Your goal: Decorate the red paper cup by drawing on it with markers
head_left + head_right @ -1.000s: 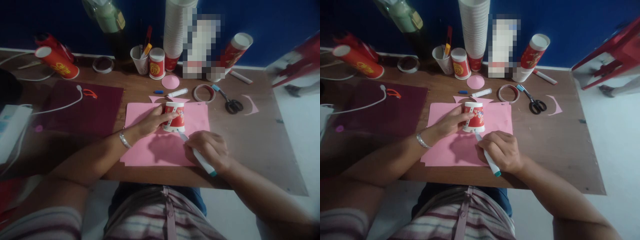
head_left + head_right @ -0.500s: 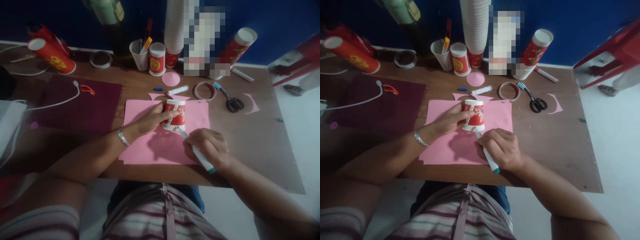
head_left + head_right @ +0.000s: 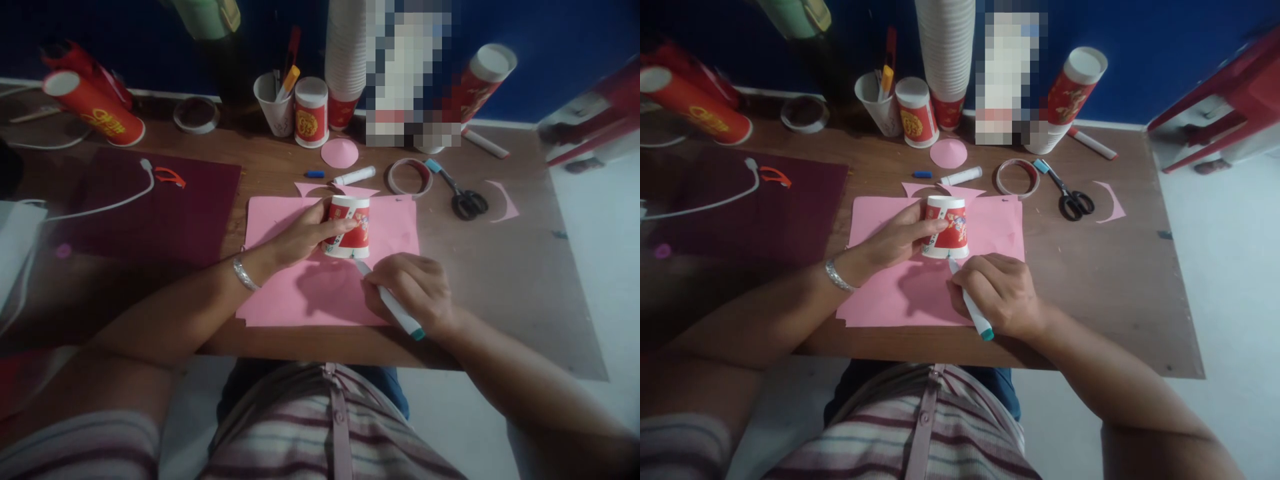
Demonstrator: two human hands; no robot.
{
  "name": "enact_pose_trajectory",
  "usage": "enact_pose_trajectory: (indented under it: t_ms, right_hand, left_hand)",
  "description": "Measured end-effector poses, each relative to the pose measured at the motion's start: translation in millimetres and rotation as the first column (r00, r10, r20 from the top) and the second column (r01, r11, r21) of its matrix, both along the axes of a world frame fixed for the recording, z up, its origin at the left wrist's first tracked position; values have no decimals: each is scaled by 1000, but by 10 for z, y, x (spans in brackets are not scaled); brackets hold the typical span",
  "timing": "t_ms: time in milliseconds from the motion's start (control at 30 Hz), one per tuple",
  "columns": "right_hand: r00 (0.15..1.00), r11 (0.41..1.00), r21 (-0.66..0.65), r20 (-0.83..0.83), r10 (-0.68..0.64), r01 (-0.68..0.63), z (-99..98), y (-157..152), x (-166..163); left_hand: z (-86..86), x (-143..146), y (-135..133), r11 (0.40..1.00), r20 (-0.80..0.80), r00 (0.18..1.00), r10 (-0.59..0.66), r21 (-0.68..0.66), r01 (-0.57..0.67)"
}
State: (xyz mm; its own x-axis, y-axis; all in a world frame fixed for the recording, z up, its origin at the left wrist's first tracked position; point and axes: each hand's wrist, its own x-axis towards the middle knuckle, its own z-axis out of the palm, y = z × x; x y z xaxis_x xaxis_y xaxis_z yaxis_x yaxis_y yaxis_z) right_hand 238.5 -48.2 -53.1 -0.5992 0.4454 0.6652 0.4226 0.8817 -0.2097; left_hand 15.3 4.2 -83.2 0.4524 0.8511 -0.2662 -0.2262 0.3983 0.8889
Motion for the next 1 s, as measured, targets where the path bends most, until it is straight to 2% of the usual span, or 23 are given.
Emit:
enact_pose_trajectory:
  t_ms: [167,633,1000]
  right_hand:
    - [1000,999,-38,11,-3,4,6,-15,15]
    - [999,999,44,-36,-14,16,-54,36,17]
    - [999,998,47,-44,-28,30,-37,35,15]
  left_hand:
    - [-21,-7,2,1000,-11,1000,-9,15,9]
    - [-56,9,14,999,34,999,-12,37,10]
    - [-38,3,8,1000,21,1000,-6,21,6]
